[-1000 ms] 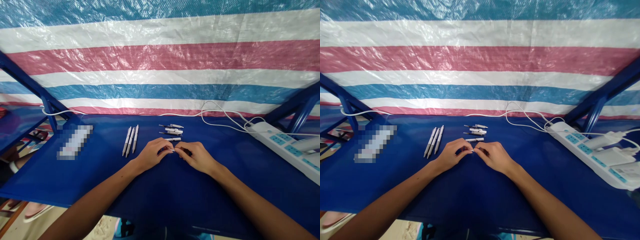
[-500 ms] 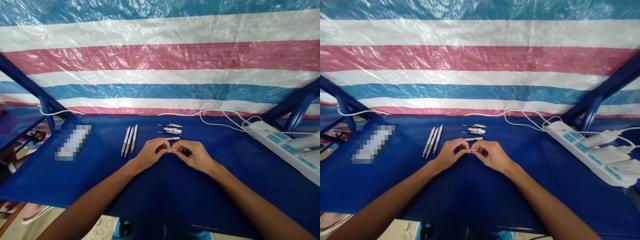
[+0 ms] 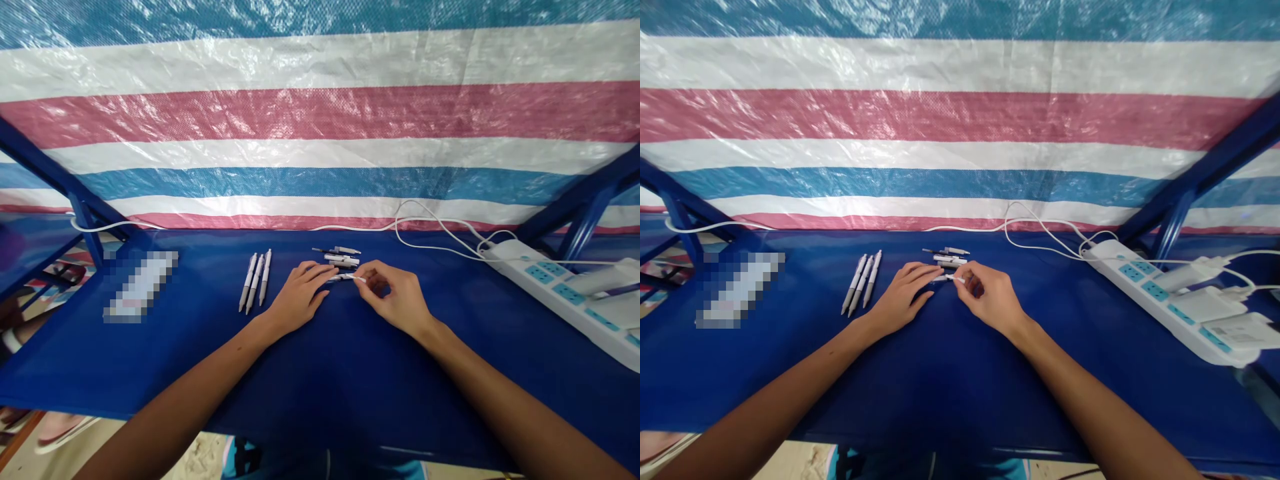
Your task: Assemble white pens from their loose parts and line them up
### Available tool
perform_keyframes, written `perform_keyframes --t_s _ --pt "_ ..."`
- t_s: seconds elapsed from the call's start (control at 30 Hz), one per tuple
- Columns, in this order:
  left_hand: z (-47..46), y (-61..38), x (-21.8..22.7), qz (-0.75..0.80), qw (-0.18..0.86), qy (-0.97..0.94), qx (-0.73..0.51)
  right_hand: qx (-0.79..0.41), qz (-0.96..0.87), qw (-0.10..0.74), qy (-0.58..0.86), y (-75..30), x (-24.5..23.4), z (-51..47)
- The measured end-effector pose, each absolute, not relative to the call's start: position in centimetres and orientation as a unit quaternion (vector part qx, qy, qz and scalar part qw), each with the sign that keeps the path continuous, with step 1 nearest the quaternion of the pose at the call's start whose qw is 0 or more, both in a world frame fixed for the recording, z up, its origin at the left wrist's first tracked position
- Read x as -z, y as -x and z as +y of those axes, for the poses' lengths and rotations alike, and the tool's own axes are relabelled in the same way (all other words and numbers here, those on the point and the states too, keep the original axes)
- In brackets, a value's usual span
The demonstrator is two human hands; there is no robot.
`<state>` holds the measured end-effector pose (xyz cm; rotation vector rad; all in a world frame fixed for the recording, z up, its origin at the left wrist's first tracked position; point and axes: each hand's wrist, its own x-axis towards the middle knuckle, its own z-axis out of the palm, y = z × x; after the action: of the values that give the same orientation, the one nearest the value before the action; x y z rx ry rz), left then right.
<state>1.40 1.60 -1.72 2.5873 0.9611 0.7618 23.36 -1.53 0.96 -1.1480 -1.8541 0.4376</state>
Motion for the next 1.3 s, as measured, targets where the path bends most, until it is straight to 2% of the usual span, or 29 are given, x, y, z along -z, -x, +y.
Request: perform_keyframes --t_s 0.1,0.5,0.73,1.07,1.3 --pt "1.6 -1.4 1.9 0.322 0.127 -0.91 -0.228 -0.175 -0.741 0.442 0.474 -23.4 -0.8 -1.4" --pt "1.3 -1.6 0.8 0.358 0.129 -0.898 -0.222 -0.177 -0.734 0.442 0.485 -23.3 -0.6 -1.3" --pt "1.4 -1.5 1.4 0.327 0.107 -0.914 -0.217 -0.177 -0.741 0.437 0.479 -23.3 -0.7 -1.4" --pt "1.5 -1.5 1.1 0.349 0.166 -0.869 -0.309 -0.157 -0.749 0.426 0.483 -23.3 -0.9 -1.5" --pt "1.5 -1.5 0.9 0.353 0.164 -0.855 -0.342 -0.175 -0.751 0.414 0.483 -23.3 -0.7 -1.5"
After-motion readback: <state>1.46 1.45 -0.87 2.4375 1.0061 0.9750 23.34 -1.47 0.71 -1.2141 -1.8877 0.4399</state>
